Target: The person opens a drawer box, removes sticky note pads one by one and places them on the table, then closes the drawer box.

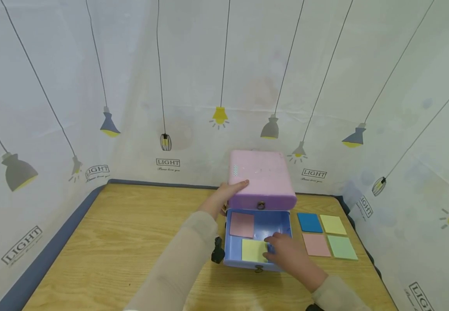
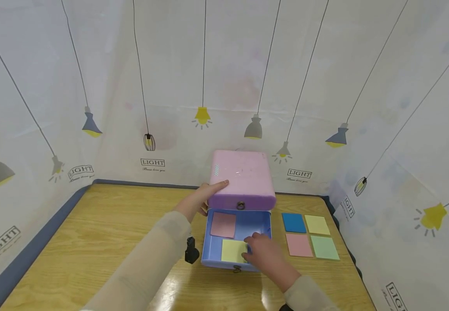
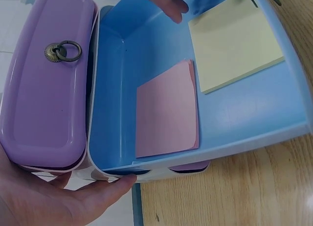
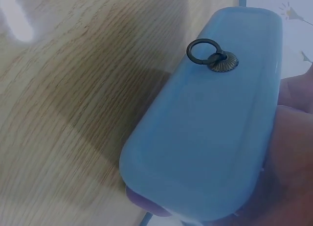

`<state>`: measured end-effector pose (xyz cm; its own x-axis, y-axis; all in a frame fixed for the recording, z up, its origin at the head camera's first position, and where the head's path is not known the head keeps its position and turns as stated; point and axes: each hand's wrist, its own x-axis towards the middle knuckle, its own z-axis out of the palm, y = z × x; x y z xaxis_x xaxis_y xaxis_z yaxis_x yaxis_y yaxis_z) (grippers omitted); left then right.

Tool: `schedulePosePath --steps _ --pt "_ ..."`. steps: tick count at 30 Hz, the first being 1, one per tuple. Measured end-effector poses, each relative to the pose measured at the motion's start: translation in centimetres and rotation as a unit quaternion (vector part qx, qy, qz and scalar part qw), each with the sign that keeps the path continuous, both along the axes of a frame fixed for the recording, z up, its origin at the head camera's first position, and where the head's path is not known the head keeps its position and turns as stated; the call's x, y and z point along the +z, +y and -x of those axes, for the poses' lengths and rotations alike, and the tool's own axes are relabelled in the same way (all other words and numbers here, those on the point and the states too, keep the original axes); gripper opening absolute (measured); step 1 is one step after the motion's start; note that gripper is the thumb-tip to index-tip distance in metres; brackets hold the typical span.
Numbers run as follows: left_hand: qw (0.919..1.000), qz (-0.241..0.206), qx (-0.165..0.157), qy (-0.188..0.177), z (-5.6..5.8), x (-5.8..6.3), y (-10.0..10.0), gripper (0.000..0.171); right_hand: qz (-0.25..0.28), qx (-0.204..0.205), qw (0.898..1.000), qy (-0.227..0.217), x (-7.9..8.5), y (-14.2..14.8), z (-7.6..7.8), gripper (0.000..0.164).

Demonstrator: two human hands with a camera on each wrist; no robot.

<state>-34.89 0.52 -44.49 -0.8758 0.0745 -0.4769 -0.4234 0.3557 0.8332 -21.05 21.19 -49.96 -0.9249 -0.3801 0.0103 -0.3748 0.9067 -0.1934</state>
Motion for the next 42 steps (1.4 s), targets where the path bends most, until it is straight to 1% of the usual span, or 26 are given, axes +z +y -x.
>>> schedulePosePath --steps 4,9,14,20,24,28,33,36,39,42 --pt "1.0 0.004 0.002 -0.001 0.2 -0.2 0.0 0.113 -0.021 -0.016 0.999 -0.022 -0.1 -0.3 0.3 0.046" --pt "1.0 0.006 0.002 0.003 0.2 -0.1 0.0 0.113 -0.039 -0.022 0.998 -0.047 -0.1 -0.8 0.8 0.05" --pt "1.0 0.001 0.001 0.007 0.1 -0.1 -0.1 0.113 -0.055 -0.022 0.997 -0.058 -0.1 -1.2 1.3 0.05" --pt "0.9999 -0.009 0.0 0.007 -0.1 0.0 -0.2 0.111 -0.04 -0.018 0.998 -0.044 -0.3 -1.4 1.5 0.039" --pt "1.0 0.002 -0.003 0.008 -0.1 0.0 -0.1 0.111 -0.033 -0.017 0.999 -0.038 -0.1 -1.4 1.4 0.034" --pt "0.9999 0.015 -0.005 0.007 0.1 0.1 0.1 0.112 -0.026 -0.018 0.999 -0.038 0.0 -1.4 1.4 0.034" --pt "0.9999 0.003 -0.007 0.011 -0.3 0.3 0.0 0.111 -0.022 -0.018 0.999 -0.044 -0.1 -1.4 1.5 0.035" --pt "0.9999 -0.003 -0.007 0.014 -0.6 0.4 0.0 0.11 -0.013 -0.024 0.998 -0.057 0.0 -1.4 1.5 0.033" --pt "0.9998 -0.002 -0.008 0.016 -0.6 0.4 -0.1 0.11 -0.002 -0.028 0.997 -0.066 0.2 -1.3 1.3 0.033" --pt "0.9998 0.002 -0.011 0.015 -0.4 0.3 -0.2 0.11 0.021 -0.028 0.997 -0.069 0.6 -1.1 0.9 0.031"
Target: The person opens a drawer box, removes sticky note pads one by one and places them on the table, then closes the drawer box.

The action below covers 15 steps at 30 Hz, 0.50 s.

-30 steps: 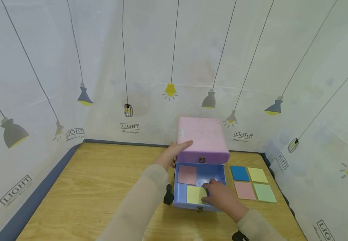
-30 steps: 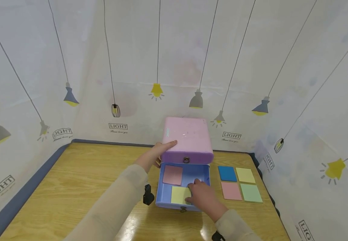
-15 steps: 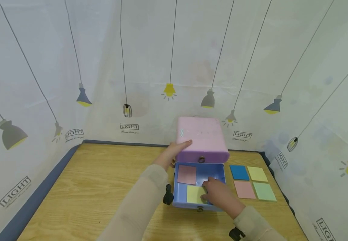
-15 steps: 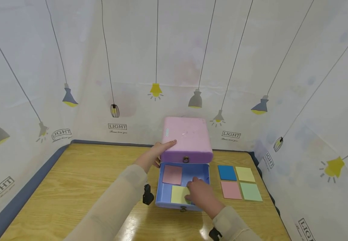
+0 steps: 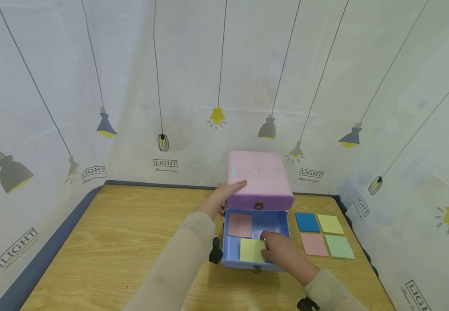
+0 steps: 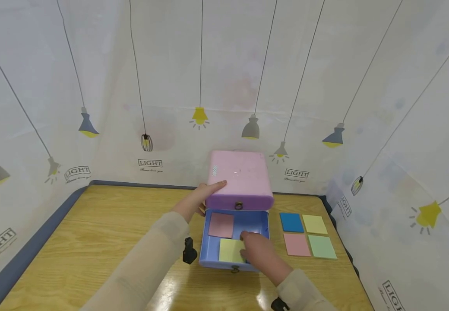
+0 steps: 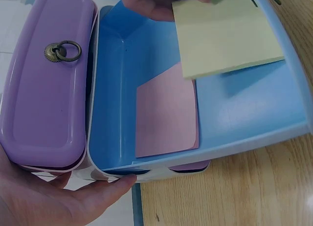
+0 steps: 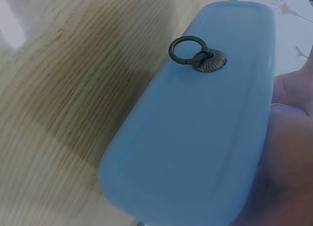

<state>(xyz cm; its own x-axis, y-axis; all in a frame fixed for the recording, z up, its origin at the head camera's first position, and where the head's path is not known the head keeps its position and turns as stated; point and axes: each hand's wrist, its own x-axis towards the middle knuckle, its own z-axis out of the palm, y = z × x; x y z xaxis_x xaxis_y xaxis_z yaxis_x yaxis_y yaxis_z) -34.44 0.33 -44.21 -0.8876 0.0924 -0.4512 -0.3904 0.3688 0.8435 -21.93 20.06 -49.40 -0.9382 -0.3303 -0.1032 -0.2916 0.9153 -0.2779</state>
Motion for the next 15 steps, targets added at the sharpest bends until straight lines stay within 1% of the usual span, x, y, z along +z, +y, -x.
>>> schedulePosePath --steps 4,8,12,15 --pt "1.0 0.006 -0.003 -0.001 0.0 0.0 0.0 0.11 0.043 0.017 0.999 -0.004 0.2 0.4 -0.7 0.024" --pt "1.0 0.0 0.0 0.003 -0.2 0.2 0.0 0.109 0.071 0.058 0.996 0.001 0.3 0.8 -1.1 0.022" --pt "1.0 0.003 0.003 0.006 -0.4 0.5 0.0 0.109 0.089 0.092 0.992 0.019 0.5 1.2 -1.4 0.024" --pt "1.0 0.008 0.001 0.004 -0.5 0.5 0.1 0.11 0.095 0.094 0.99 0.04 0.7 1.4 -1.7 0.024"
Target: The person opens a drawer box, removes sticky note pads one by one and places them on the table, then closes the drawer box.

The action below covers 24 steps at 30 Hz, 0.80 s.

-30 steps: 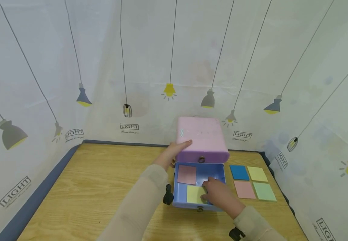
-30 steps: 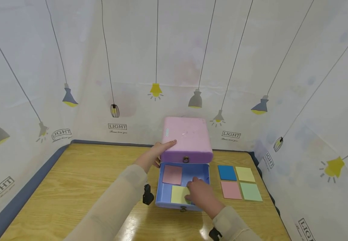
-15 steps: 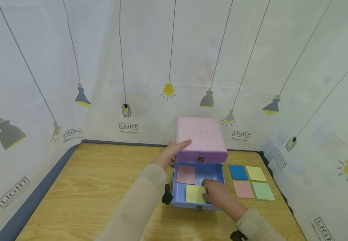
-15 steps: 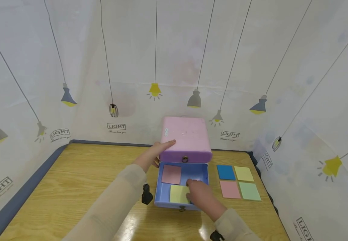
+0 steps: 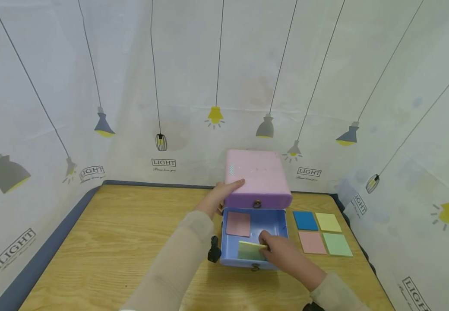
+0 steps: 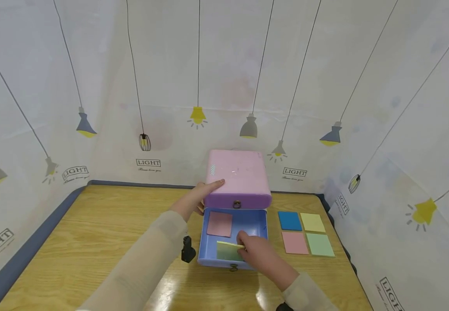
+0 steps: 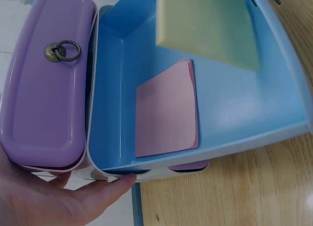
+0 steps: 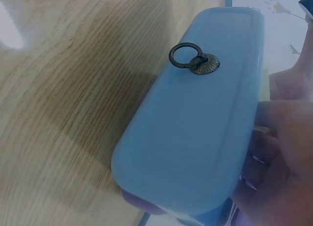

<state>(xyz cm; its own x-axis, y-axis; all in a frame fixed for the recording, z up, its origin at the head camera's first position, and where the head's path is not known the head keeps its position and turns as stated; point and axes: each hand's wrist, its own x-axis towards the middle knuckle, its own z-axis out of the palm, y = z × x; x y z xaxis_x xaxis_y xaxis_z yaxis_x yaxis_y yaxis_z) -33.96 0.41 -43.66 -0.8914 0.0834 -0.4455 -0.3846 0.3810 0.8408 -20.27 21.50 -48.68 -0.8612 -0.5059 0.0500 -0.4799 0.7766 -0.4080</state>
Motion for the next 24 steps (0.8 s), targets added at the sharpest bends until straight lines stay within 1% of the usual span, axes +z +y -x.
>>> schedulePosePath --steps 3,6,8,10,15,18,22,24 --pt "1.0 0.003 -0.001 -0.001 0.0 0.0 0.0 0.11 0.015 -0.016 1.0 0.015 0.2 0.3 -0.3 0.023" --pt "1.0 0.005 -0.003 -0.001 0.0 0.0 0.0 0.11 0.033 -0.04 0.997 0.048 0.3 0.8 -0.7 0.023" --pt "1.0 0.004 -0.005 -0.001 0.0 0.0 0.0 0.11 0.046 -0.059 0.994 0.078 0.3 1.2 -1.0 0.024" --pt "1.0 0.004 -0.008 -0.001 0.1 -0.1 0.0 0.11 0.061 -0.081 0.989 0.111 0.2 1.5 -1.3 0.025" --pt "0.9999 0.0 -0.01 -0.001 0.1 0.0 -0.1 0.113 0.1 -0.13 0.972 0.17 -0.2 2.5 -1.9 0.025" --pt "0.9999 -0.007 -0.009 -0.003 0.1 -0.1 -0.1 0.114 0.12 -0.143 0.96 0.207 -0.4 3.3 -2.1 0.026" --pt "0.9998 -0.016 -0.005 -0.007 0.1 -0.1 -0.1 0.114 0.138 -0.139 0.946 0.257 -0.5 4.3 -2.3 0.027" --pt "0.9998 -0.018 -0.003 -0.01 0.2 -0.1 -0.1 0.115 0.135 -0.143 0.941 0.275 -0.6 4.9 -2.4 0.029"
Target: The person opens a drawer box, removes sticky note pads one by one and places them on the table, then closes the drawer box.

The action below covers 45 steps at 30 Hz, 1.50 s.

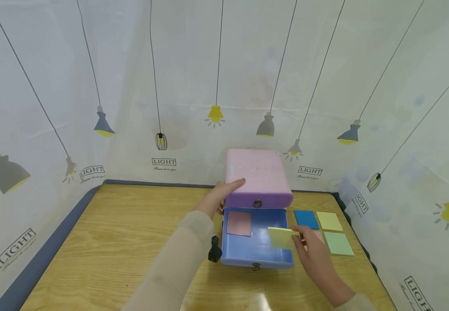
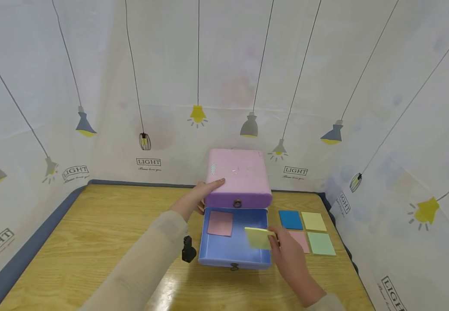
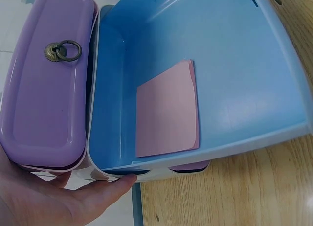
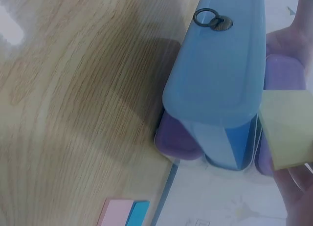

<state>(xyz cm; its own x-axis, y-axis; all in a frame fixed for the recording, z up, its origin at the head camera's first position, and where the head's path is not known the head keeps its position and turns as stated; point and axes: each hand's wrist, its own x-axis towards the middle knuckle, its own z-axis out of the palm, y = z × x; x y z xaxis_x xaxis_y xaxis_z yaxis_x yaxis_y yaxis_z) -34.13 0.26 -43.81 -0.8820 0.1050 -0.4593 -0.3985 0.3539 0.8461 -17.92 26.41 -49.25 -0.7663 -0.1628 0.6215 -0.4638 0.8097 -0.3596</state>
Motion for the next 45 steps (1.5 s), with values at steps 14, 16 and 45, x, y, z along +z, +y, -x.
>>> schedulePosePath --steps 14,16,45 --pt "1.0 0.0 -0.002 0.0 0.1 -0.2 0.0 0.118 0.009 -0.095 0.995 -0.001 -0.5 3.8 -0.5 0.031" --pt "1.0 0.001 -0.003 0.001 0.0 -0.2 0.0 0.118 0.022 -0.11 0.993 -0.03 -0.9 4.5 -0.6 0.031" --pt "0.9998 0.012 -0.012 0.009 0.3 -0.6 -0.1 0.113 -0.015 -0.132 0.949 -0.285 -8.0 8.9 0.0 0.021"
